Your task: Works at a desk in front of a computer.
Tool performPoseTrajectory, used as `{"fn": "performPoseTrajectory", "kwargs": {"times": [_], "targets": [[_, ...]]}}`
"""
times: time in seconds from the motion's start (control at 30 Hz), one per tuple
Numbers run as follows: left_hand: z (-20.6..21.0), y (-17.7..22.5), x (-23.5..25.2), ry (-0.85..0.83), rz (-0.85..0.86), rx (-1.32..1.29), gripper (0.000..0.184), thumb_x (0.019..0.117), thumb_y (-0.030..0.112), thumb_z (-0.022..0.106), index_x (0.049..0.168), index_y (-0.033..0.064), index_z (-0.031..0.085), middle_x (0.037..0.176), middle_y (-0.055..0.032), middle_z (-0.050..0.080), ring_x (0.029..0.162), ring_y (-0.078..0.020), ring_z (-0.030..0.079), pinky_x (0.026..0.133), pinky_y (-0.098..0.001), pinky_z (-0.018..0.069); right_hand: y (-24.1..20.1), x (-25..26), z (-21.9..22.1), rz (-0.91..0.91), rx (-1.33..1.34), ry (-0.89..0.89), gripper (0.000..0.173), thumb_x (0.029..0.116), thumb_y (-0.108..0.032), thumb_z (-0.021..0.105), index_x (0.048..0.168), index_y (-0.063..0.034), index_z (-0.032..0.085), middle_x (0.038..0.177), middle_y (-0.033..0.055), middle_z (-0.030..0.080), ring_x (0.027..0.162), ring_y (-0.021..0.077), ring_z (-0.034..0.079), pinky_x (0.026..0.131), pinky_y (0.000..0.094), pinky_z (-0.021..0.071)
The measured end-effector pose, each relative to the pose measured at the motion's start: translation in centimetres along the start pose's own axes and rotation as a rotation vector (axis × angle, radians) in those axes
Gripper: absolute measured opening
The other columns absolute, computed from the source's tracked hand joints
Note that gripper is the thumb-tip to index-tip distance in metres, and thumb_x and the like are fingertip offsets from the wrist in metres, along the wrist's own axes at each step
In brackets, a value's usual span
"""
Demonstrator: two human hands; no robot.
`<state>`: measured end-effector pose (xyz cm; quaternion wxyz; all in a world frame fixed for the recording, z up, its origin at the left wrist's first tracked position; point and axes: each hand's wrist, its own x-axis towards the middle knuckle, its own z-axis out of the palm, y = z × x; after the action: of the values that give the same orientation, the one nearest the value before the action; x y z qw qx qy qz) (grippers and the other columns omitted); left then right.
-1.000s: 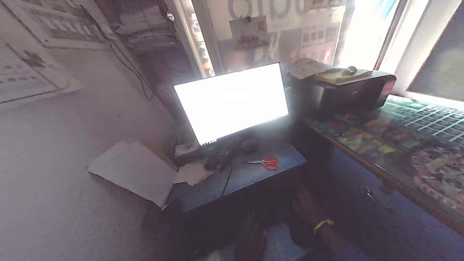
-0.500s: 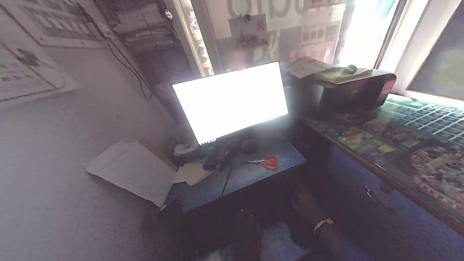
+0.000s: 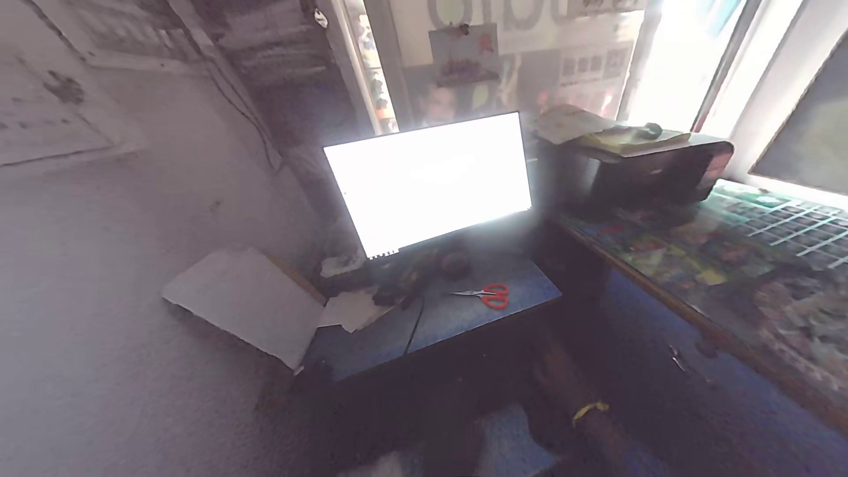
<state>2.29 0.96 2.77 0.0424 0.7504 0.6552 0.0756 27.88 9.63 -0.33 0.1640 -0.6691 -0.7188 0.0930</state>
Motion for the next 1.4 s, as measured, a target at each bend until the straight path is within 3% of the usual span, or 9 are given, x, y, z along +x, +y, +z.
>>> {"fn": "performPoseTrajectory", "kwargs": {"times": [0.13,0.43,0.87,1.07,1.17,1.3,1.4], "targets": [[5.3,-2.5,0.1,0.220,0.134,0.037,0.052,0.0997,0.046,0.052,0.143,0.0190,0.061,0.154,-0.0135,0.051,0.144,-0.0358,0.045,0.118,-0.0578,0.0341,0.3,0.4,0.4,-0.021,-0.025,0.019,0.058,0.1034,-0.042,0.049,0.155,-0.0138,0.046,0.159,0.0134,0.044,0.148,0.0284,0.042,0.121,0.0448,0.0366],[6.2,-3.4,0.2,0.191,0.168,-0.030,0.053,0.1044,0.051,0.043,0.148,0.0226,0.056,0.161,-0.0149,0.040,0.150,-0.0372,0.036,0.121,-0.0597,0.0279,0.4,0.2,1.0,-0.033,-0.010,0.061,0.058,0.1029,-0.039,0.050,0.154,-0.0105,0.047,0.160,0.0159,0.042,0.150,0.0303,0.039,0.123,0.0446,0.0342],[6.1,-3.7,0.0,0.221,0.212,-0.095,0.051,0.1051,0.048,0.044,0.146,0.0215,0.058,0.161,-0.0156,0.041,0.150,-0.0358,0.037,0.121,-0.0592,0.0284,0.0,-0.4,0.5,-0.035,0.042,0.077,0.059,0.1021,-0.035,0.053,0.154,-0.0077,0.046,0.161,0.0179,0.041,0.150,0.0315,0.039,0.123,0.0451,0.0338],[4.4,-2.9,-0.3,0.142,0.134,-0.153,0.044,0.1013,0.038,0.055,0.140,0.0179,0.063,0.157,-0.0143,0.046,0.147,-0.0344,0.041,0.120,-0.0537,0.0326,0.3,-0.3,0.9,-0.030,0.027,0.063,0.060,0.1024,-0.038,0.051,0.154,-0.0087,0.046,0.162,0.0167,0.040,0.150,0.0304,0.038,0.123,0.0446,0.0334],[3.5,-2.3,-0.4,0.066,0.028,-0.132,0.045,0.0999,0.031,0.057,0.139,0.0102,0.062,0.158,-0.0138,0.046,0.147,-0.0333,0.041,0.120,-0.0514,0.0337,0.5,-0.1,1.2,-0.031,0.027,0.060,0.060,0.1025,-0.039,0.051,0.154,-0.0098,0.046,0.162,0.0161,0.040,0.151,0.0298,0.037,0.124,0.0441,0.0323],[4.9,-2.9,-0.8,0.189,-0.024,-0.172,0.050,0.1008,0.032,0.055,0.142,0.0040,0.059,0.159,-0.0233,0.041,0.150,-0.0404,0.035,0.122,-0.0525,0.0295,0.6,-0.1,1.4,-0.027,0.022,0.059,0.060,0.1026,-0.039,0.050,0.154,-0.0099,0.046,0.162,0.0159,0.040,0.151,0.0298,0.036,0.124,0.0445,0.0319],[4.1,-2.5,-0.6,0.208,-0.052,-0.145,0.054,0.1014,0.035,0.053,0.146,0.0057,0.055,0.159,-0.0220,0.042,0.149,-0.0405,0.035,0.122,-0.0551,0.0283,0.6,0.0,1.2,-0.027,0.021,0.079,0.059,0.1023,-0.039,0.050,0.154,-0.0086,0.047,0.161,0.0165,0.041,0.151,0.0301,0.038,0.123,0.0451,0.0330]]}}
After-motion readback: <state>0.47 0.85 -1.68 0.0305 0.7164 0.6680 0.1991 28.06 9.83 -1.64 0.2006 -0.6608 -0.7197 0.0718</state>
